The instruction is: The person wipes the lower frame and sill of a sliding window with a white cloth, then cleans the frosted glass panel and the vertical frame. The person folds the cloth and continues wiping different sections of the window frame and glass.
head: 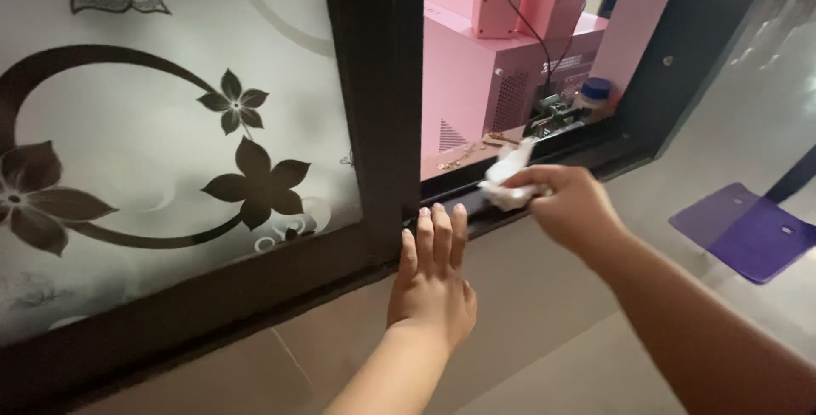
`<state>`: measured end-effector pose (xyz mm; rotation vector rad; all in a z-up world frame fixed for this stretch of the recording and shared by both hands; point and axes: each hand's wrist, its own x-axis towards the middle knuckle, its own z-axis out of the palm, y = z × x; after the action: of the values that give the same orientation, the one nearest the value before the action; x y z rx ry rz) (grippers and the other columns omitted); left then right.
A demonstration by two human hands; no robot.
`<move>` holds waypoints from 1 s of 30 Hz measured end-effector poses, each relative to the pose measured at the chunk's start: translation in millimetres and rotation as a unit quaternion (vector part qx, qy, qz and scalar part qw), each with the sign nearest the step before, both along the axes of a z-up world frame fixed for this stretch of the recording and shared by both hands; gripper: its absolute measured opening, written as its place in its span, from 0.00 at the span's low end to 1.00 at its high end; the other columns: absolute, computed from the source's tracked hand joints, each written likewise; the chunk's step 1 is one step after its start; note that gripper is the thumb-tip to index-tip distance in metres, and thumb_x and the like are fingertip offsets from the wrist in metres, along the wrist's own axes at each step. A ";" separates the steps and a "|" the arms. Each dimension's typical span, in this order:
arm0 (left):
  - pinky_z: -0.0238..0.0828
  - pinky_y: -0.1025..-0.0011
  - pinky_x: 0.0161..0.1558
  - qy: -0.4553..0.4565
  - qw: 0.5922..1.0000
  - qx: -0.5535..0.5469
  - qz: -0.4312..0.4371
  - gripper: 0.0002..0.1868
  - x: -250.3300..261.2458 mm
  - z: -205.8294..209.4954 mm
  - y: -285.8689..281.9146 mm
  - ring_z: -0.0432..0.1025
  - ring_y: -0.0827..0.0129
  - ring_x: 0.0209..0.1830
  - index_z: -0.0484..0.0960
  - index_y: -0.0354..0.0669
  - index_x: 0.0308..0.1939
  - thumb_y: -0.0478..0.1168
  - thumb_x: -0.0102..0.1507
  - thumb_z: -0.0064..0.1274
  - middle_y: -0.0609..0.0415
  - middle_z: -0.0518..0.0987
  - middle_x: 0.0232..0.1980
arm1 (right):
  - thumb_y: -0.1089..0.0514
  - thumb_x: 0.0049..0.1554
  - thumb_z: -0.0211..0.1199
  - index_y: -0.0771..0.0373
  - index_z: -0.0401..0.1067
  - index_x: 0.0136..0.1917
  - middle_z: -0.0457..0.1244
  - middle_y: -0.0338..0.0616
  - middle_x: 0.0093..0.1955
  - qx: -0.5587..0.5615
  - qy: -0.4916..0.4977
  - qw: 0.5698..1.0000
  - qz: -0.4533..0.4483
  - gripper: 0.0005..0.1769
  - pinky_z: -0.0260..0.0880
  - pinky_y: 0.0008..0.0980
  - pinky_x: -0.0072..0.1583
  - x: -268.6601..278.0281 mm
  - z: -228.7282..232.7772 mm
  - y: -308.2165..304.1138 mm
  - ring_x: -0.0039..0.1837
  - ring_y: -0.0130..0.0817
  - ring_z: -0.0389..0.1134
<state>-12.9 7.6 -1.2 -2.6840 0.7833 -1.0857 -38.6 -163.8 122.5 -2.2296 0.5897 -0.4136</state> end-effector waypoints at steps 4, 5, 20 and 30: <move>0.39 0.52 0.76 0.014 0.999 -0.020 -0.030 0.65 3.2 -3.5 -0.5 0.47 0.50 0.80 0.41 0.39 0.81 0.61 0.46 0.49 0.40 0.52 0.79 | 0.70 0.42 0.44 0.53 0.86 0.51 0.70 0.44 0.37 -0.031 -0.001 0.999 -0.010 0.34 0.50 0.33 0.35 4.0 -6.4 -41.9 0.31 0.34 0.55; 0.38 0.52 0.76 0.022 0.999 -0.023 -0.040 0.66 4.9 -6.2 -0.7 0.46 0.49 0.80 0.39 0.38 0.81 0.62 0.45 0.48 0.40 0.50 0.79 | 0.70 0.44 0.43 0.55 0.85 0.51 0.68 0.46 0.35 -0.022 -0.009 0.999 -0.024 0.34 0.50 0.34 0.35 4.3 -8.0 -51.9 0.30 0.36 0.54; 0.28 0.50 0.77 0.022 0.992 -0.065 -0.102 0.75 21.1 -23.7 -2.3 0.34 0.45 0.81 0.30 0.36 0.81 0.64 0.35 0.43 0.38 0.41 0.79 | 0.61 0.44 0.48 0.39 0.83 0.48 0.74 0.36 0.46 -0.140 0.035 0.988 -0.052 0.28 0.63 0.38 0.48 -2.5 -3.6 -17.2 0.49 0.39 0.71; 0.23 0.58 0.85 -0.087 0.948 -0.230 -0.201 0.67 7.4 -1.5 7.6 0.28 0.52 0.88 0.29 0.31 0.83 0.50 0.38 0.24 0.42 0.33 0.85 | 0.58 0.52 0.48 0.39 0.79 0.59 0.66 0.27 0.64 -0.142 0.071 0.987 0.000 0.27 0.67 0.44 0.57 -19.5 12.0 87.9 0.58 0.44 0.69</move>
<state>-5.5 15.1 -2.7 -2.7917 1.2067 -1.7722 -58.1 -75.9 134.5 -2.5473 0.6392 -0.3583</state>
